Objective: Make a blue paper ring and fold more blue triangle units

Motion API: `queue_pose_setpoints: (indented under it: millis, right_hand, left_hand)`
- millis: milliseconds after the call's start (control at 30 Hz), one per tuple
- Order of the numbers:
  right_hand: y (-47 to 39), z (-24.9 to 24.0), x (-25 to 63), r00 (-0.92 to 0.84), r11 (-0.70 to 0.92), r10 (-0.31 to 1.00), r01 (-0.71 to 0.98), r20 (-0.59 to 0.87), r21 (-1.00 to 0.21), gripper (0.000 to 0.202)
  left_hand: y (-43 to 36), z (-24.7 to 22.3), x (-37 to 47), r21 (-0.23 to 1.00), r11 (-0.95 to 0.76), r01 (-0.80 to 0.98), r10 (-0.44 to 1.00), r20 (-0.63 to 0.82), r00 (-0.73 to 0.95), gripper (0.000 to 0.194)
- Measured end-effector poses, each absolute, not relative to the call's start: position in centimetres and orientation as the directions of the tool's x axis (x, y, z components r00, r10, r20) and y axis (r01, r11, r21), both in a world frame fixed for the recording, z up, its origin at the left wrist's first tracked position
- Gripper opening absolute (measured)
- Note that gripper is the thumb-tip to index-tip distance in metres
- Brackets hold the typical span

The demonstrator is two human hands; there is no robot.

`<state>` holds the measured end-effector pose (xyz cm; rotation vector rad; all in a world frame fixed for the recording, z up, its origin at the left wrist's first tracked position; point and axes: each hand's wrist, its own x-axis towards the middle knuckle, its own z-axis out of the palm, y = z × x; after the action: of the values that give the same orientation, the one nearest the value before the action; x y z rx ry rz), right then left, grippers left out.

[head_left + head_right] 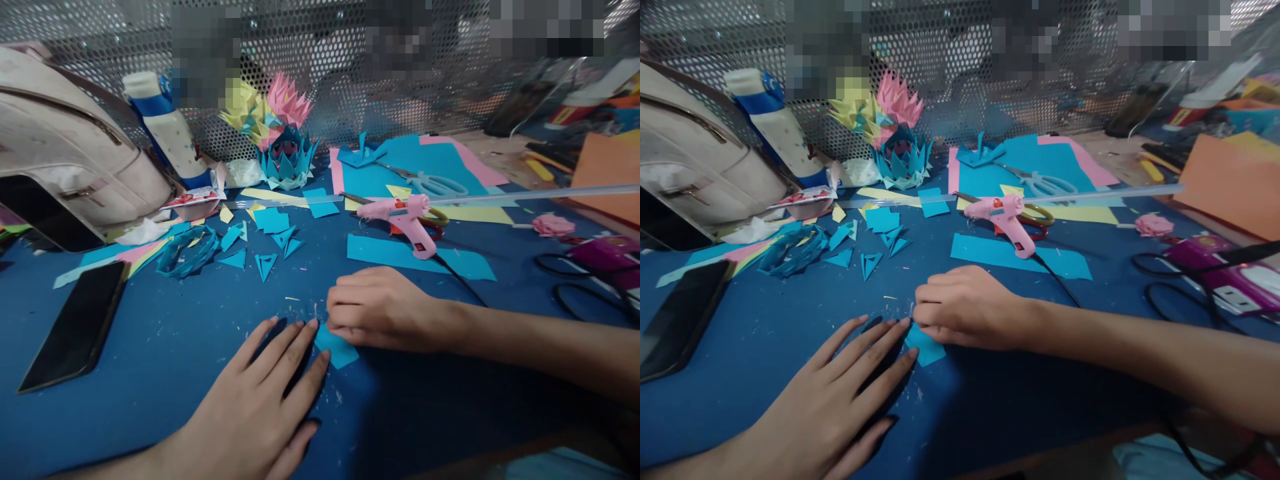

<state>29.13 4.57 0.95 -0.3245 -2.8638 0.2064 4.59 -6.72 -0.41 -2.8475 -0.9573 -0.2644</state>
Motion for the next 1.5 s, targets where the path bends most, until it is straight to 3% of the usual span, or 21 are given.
queue_pose_setpoints:
  millis: [367,600,833,1267,1500]
  right_hand:
    - [5.9,0.3,29.2,-0.918,0.852,0.295,0.126,0.266,-0.509,0.010]
    - [5.9,0.8,29.4,-0.948,0.956,0.142,0.058,0.284,-0.287,0.035]
    - [5.7,0.9,29.3,-0.959,0.993,0.060,0.028,0.275,-0.118,0.042]
    - [5.5,1.6,28.9,-0.972,0.990,0.116,0.096,0.203,-0.104,0.049]
    - [5.7,1.7,29.0,-0.975,0.999,0.039,0.035,0.220,-0.025,0.048]
  left_hand:
    - [-6.8,-0.4,4.7,-0.074,-0.788,0.611,0.586,0.213,0.782,0.049]
    - [-7.0,-0.4,4.7,-0.085,-0.785,0.614,0.589,0.207,0.781,0.048]
    - [-6.9,-0.4,4.6,-0.086,-0.786,0.612,0.587,0.207,0.783,0.048]
    - [-6.9,-0.3,4.7,-0.088,-0.788,0.609,0.585,0.196,0.787,0.048]
    - [-6.9,0.0,4.6,-0.095,-0.810,0.579,0.556,0.189,0.809,0.048]
